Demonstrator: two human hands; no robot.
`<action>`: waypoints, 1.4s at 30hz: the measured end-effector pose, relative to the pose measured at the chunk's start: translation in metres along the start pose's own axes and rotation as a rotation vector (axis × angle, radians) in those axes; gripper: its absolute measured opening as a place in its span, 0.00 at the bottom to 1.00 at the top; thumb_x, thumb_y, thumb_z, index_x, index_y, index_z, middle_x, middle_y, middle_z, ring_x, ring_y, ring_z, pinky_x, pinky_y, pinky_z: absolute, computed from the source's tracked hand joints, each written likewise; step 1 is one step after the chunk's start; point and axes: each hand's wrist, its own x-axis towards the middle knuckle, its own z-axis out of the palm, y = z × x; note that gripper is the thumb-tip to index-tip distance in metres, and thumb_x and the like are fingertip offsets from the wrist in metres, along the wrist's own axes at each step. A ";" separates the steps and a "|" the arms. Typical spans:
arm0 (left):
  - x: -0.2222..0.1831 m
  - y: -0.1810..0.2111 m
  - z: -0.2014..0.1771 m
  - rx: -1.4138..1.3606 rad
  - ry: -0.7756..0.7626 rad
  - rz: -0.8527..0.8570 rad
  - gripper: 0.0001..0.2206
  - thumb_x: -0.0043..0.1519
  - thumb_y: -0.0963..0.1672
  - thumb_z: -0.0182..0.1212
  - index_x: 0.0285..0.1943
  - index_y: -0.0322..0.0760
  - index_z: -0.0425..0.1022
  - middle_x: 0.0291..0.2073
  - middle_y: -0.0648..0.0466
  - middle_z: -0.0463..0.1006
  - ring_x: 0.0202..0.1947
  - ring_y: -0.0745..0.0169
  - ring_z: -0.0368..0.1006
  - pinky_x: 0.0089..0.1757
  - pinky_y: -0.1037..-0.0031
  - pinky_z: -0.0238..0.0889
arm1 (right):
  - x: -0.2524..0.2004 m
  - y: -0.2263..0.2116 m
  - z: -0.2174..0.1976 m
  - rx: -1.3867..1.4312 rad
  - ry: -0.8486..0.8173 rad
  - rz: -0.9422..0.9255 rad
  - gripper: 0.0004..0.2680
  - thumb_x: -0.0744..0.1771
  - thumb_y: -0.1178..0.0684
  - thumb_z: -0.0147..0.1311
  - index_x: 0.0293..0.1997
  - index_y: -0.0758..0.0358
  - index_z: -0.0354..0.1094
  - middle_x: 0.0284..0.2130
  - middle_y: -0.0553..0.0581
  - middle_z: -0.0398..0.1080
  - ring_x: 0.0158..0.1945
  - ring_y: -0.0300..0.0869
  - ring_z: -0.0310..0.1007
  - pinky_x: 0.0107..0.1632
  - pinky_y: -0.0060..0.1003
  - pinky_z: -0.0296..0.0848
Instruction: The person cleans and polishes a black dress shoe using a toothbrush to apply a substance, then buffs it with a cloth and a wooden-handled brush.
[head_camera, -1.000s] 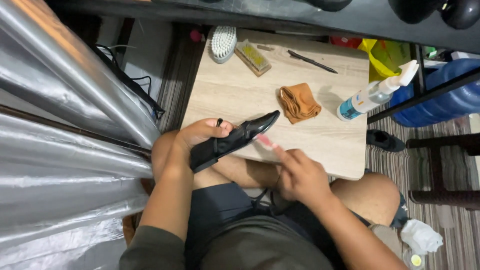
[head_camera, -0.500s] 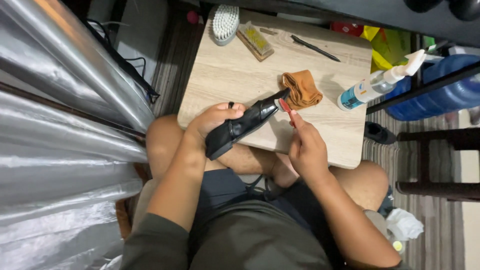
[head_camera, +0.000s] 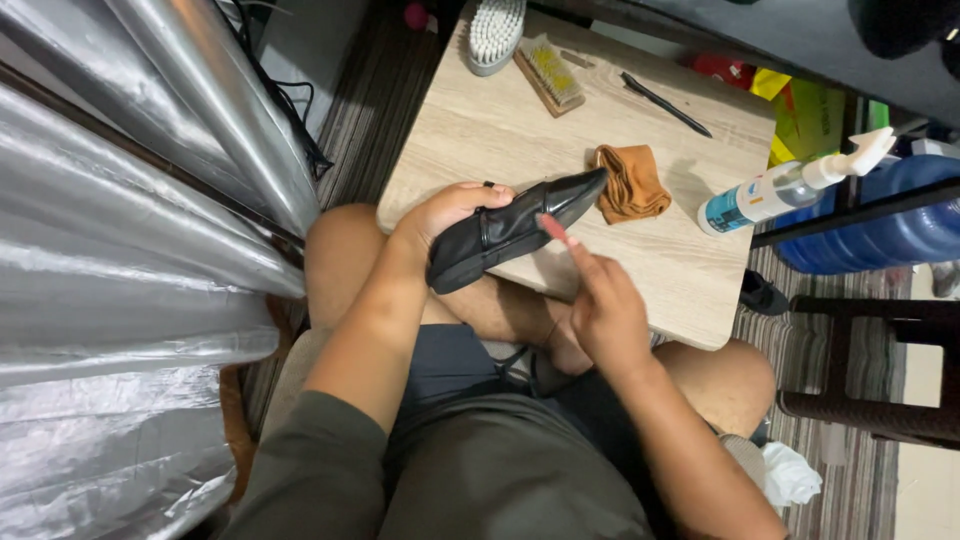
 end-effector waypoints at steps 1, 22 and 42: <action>-0.004 0.002 0.005 -0.003 -0.002 0.001 0.08 0.64 0.37 0.58 0.45 0.19 0.77 0.37 0.37 0.80 0.40 0.48 0.82 0.47 0.61 0.76 | -0.001 0.003 -0.001 -0.002 -0.002 -0.002 0.21 0.64 0.69 0.50 0.66 0.62 0.70 0.42 0.64 0.74 0.45 0.58 0.78 0.48 0.49 0.78; 0.020 -0.007 -0.033 -0.029 0.045 -0.060 0.12 0.61 0.40 0.57 0.50 0.24 0.79 0.38 0.36 0.82 0.42 0.42 0.82 0.46 0.56 0.77 | -0.017 -0.020 0.014 -0.082 -0.047 0.073 0.20 0.64 0.61 0.50 0.65 0.58 0.69 0.40 0.59 0.72 0.42 0.56 0.78 0.42 0.46 0.78; 0.002 -0.002 -0.001 0.001 0.116 -0.025 0.11 0.61 0.38 0.60 0.49 0.21 0.78 0.40 0.33 0.81 0.44 0.40 0.82 0.49 0.55 0.76 | 0.003 -0.036 -0.020 -0.044 -0.061 0.042 0.20 0.64 0.58 0.53 0.64 0.50 0.72 0.43 0.53 0.74 0.44 0.51 0.78 0.44 0.43 0.78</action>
